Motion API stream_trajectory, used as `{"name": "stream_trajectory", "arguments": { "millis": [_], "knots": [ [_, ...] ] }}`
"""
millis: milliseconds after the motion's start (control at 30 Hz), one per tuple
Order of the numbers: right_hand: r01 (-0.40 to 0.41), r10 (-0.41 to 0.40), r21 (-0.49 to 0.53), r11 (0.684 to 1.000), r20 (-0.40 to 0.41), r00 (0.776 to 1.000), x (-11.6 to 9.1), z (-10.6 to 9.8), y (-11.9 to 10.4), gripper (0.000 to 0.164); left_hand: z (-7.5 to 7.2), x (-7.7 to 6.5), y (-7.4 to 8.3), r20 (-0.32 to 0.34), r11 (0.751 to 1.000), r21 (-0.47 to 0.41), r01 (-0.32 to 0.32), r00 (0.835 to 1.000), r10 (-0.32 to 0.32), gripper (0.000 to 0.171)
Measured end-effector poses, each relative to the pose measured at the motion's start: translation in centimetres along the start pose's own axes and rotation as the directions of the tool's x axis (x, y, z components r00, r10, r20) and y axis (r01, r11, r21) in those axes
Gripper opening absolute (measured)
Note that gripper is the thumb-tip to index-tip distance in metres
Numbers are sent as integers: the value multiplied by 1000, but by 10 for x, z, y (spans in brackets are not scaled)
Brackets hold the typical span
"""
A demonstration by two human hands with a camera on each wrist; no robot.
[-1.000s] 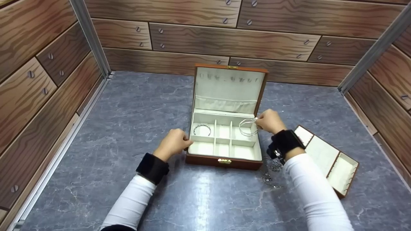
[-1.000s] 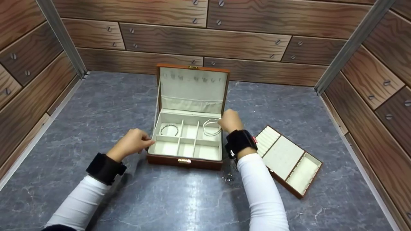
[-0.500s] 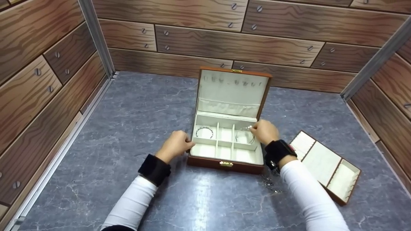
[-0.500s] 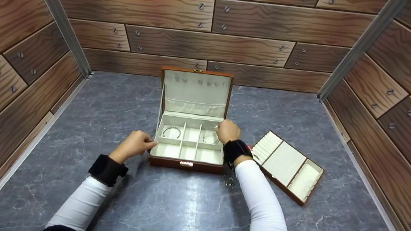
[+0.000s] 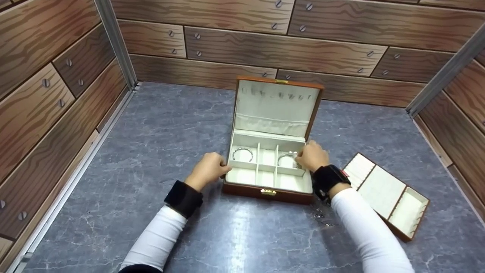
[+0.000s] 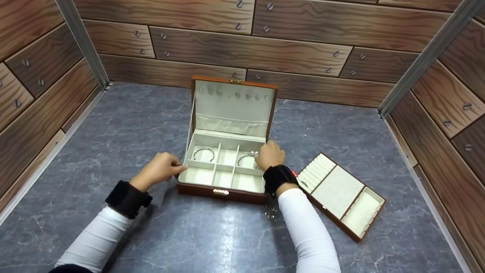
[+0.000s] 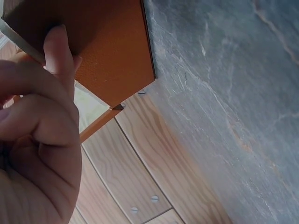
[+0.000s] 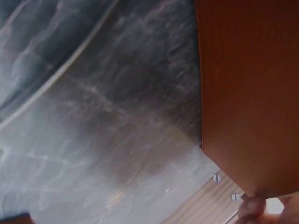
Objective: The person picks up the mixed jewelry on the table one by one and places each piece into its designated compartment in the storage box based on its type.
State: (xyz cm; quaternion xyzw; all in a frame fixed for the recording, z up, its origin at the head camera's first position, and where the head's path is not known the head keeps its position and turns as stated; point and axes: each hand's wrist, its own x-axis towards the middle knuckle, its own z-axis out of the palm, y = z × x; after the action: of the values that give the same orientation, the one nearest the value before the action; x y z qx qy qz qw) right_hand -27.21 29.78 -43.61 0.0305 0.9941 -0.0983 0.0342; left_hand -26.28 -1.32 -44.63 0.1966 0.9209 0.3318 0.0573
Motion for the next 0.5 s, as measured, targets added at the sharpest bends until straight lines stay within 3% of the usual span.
{"name": "stream_trajectory", "arguments": {
  "millis": [133, 267, 400, 500],
  "knots": [
    [82, -84, 95, 992, 21, 996, -3, -4, 6, 26, -1, 0, 3, 12, 1000, 26, 1, 1000, -1, 44],
    [157, -158, 231, 960, -15, 987, -13, -19, 17, 27, -4, 0, 10, -3, 997, 78, 23, 1000, -23, 46],
    [163, -153, 249, 955, -56, 987, -29, -40, 31, 27, -8, 1, 26, -94, 990, 138, 39, 995, -26, 42],
    [147, -144, 230, 962, -29, 989, -42, -46, 39, 25, -8, -1, 44, -153, 986, 165, 1, 988, 25, 30]
  ]
}}
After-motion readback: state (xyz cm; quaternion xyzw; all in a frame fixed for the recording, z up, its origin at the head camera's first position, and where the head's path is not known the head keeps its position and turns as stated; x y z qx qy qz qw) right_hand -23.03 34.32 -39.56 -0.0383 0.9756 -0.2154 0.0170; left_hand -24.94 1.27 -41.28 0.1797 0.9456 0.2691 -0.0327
